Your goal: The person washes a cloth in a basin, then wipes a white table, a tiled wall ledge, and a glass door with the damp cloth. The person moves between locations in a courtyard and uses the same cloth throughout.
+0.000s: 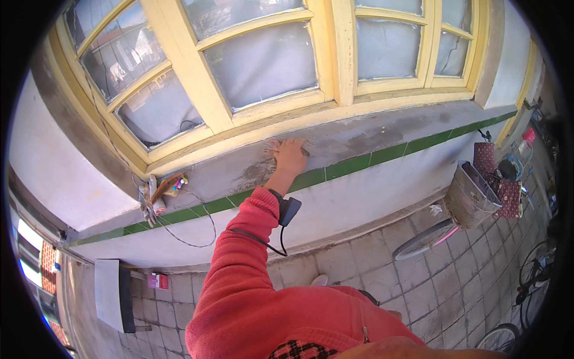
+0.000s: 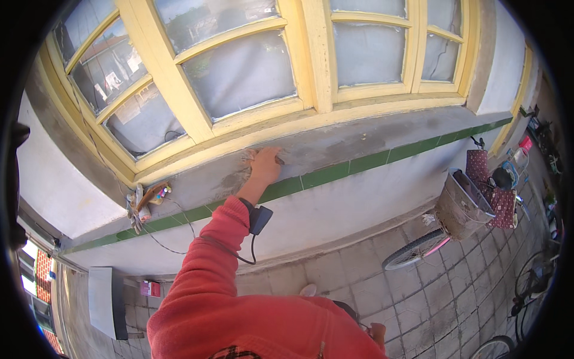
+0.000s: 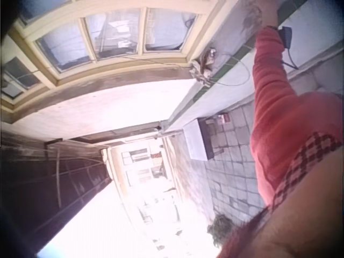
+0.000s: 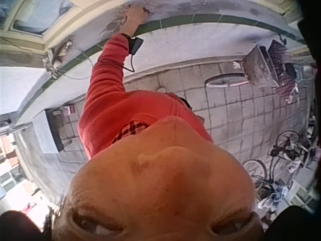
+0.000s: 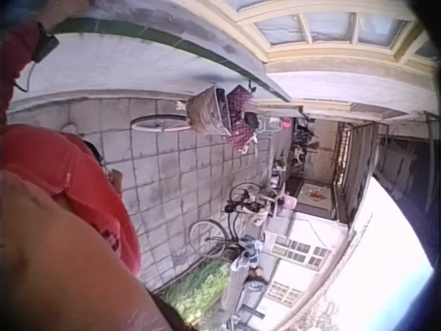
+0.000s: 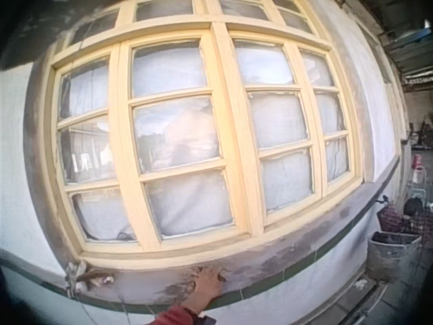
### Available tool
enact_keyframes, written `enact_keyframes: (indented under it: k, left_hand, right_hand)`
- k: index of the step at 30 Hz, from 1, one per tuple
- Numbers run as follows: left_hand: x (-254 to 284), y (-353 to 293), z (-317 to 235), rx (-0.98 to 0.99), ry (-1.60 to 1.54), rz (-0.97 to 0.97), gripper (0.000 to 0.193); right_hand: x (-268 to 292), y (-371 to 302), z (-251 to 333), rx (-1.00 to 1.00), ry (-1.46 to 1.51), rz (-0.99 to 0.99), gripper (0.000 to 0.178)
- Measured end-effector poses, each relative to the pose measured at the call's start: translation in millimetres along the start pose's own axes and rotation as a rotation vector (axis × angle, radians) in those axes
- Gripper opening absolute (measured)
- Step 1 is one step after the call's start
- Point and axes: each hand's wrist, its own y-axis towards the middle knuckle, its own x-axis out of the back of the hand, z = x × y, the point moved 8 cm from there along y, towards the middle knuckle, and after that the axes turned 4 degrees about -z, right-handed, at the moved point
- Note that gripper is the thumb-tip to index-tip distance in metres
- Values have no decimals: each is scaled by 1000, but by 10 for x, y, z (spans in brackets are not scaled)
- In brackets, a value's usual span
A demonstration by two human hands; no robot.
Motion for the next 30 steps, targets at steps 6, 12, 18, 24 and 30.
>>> enact_keyframes:
  k: [6,12,18,24,30]
  left_hand:
    - [-60,20,-19,-16,-449,129,46]
    - [5,-37,33,-68,-573,99,47]
    - [23,-53,16,-103,-480,19,46]
    - [63,-70,-22,-184,-451,-62,47]
    - [-1,-55,23,-120,-451,-7,48]
  right_hand:
    - [144,318,496,136,-171,8,17]
    - [222,619,833,220,-250,24,17]
    - [250,792,986,232,-191,34,18]
    - [170,758,1030,329,-291,40,18]
    - [116,547,820,323,-292,34,19]
